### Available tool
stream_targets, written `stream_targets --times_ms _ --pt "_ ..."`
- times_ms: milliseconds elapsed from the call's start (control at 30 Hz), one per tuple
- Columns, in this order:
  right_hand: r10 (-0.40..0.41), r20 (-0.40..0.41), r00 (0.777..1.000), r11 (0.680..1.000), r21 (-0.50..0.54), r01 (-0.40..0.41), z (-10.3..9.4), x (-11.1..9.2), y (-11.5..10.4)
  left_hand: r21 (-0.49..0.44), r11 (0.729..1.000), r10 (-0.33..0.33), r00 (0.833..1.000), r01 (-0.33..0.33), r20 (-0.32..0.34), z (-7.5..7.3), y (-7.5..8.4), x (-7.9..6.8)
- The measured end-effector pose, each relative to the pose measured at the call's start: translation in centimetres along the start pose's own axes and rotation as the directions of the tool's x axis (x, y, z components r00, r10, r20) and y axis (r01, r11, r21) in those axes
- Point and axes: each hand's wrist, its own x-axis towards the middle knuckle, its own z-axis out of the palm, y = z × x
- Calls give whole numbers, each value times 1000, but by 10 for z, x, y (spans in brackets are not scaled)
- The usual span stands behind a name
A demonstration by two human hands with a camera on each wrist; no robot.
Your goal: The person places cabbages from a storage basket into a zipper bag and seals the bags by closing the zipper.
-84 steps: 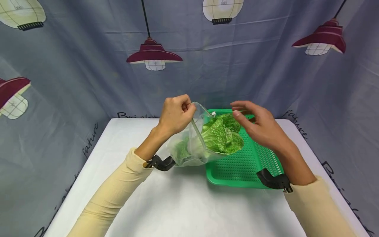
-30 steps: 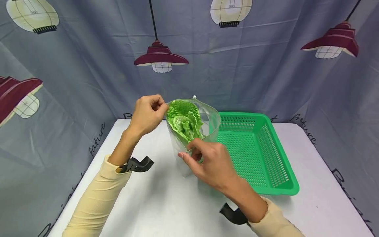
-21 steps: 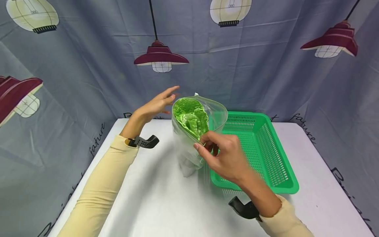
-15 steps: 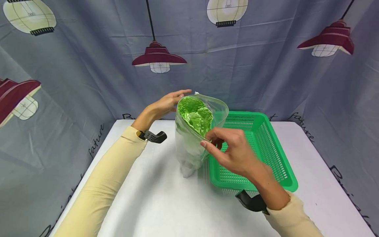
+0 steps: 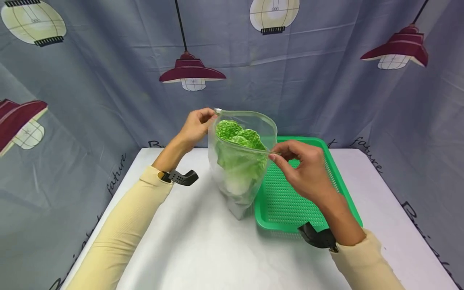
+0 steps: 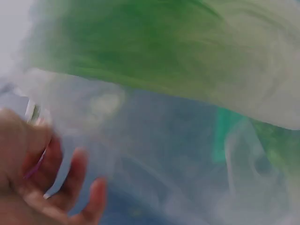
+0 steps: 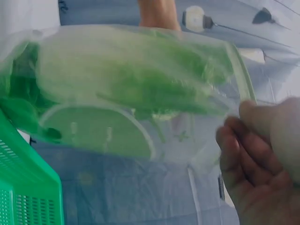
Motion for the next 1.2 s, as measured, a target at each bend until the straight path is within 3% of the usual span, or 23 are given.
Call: stream_targets --times_ms 100,200,267,467,600,700,800,867,967,1033,1100,1200 --pt "39 -119 992 999 -7 -40 -5 5 6 0 996 91 978 -92 -189 -18 11 -12" --pt "71 -215 974 997 -10 -74 -9 11 10 50 989 147 951 -138 -271 -33 19 -27" --pt "95 -239 966 995 -13 -101 -8 15 9 87 986 162 947 -144 -276 -39 18 -39" --pt "125 -204 971 991 -14 -131 0 14 15 128 975 207 946 -180 -248 -43 10 -75" --pt "114 -187 976 992 -27 -122 3 14 25 207 938 326 913 -279 -245 -43 25 -93" --pt "98 -231 968 986 -108 -126 9 15 13 275 903 396 889 -331 -229 -41 33 -98" --pt "-6 -333 943 984 -172 -55 27 22 -15 325 874 444 866 -361 -232 -37 36 -99" --pt "-135 -371 919 979 -195 65 45 31 -38 344 857 476 845 -383 -245 -35 35 -100" --pt "-301 -304 904 947 -204 247 76 49 -65 347 839 516 815 -418 -265 -33 33 -100" --pt "-341 -203 918 930 -216 297 94 62 -75 335 835 529 805 -436 -271 -32 32 -100" --pt "-315 -105 943 932 -223 286 109 75 -78 319 835 534 800 -449 -272 -31 31 -100" --pt "-204 -3 979 963 -179 201 126 94 -73 291 842 529 800 -454 -283 -30 27 -99"
